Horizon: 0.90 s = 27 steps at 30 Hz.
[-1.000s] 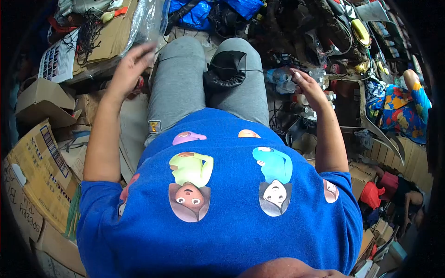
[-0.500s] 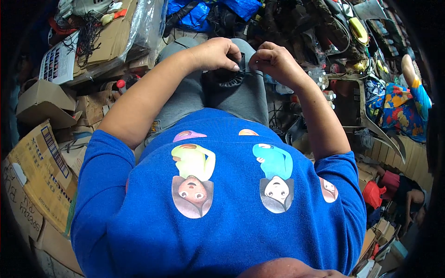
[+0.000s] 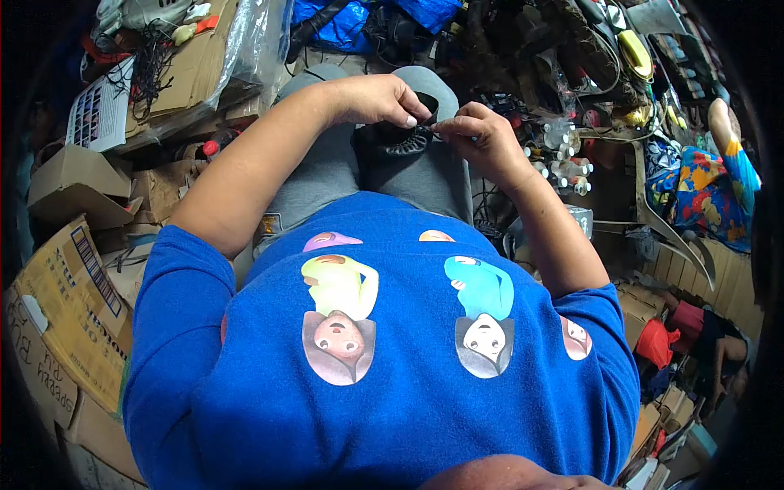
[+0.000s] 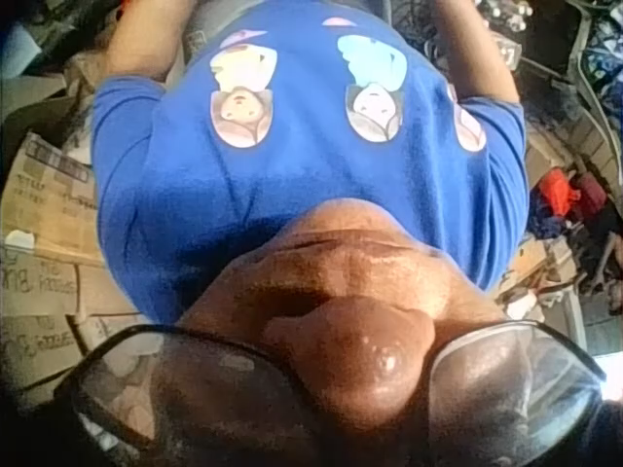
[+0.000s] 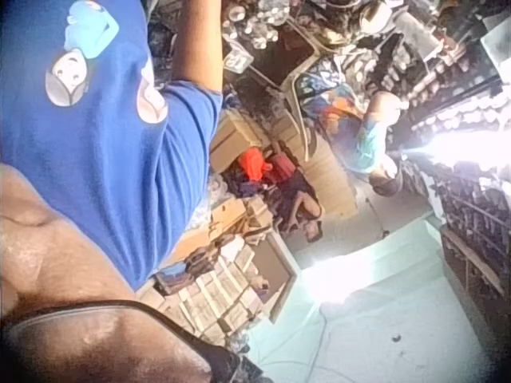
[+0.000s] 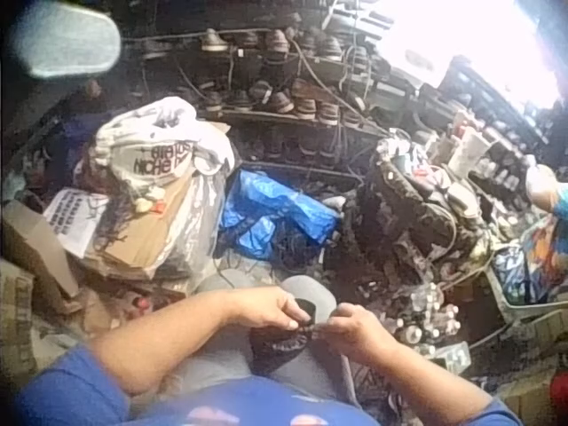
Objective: Stitching a black circular shoe component using a needle and thread.
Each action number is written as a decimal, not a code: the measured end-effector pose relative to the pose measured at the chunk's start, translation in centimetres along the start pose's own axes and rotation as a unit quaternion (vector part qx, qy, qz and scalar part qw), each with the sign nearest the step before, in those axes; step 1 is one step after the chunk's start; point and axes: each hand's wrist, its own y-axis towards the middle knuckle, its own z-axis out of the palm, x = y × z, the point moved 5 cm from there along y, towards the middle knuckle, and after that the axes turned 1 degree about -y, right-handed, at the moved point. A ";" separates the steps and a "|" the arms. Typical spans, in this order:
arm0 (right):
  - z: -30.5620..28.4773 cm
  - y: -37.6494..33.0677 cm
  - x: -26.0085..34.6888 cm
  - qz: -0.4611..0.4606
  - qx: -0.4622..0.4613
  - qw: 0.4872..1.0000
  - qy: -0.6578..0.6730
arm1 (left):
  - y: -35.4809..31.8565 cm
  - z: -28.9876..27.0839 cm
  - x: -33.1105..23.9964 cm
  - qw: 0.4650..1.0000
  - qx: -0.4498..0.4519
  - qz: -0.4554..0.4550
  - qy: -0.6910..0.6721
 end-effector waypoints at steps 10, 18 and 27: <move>-0.4 1.9 4.2 -0.121 0.085 0.948 -0.283 | 0.2 0.0 -0.2 0.999 0.019 -0.001 0.030; 0.4 0.1 -2.0 0.051 0.001 0.996 0.072 | 0.3 -0.5 0.0 0.996 -0.038 0.010 -0.078; -1.1 1.6 0.6 -0.075 0.009 0.992 -0.101 | 0.4 -0.6 -0.4 0.996 -0.037 -0.005 -0.087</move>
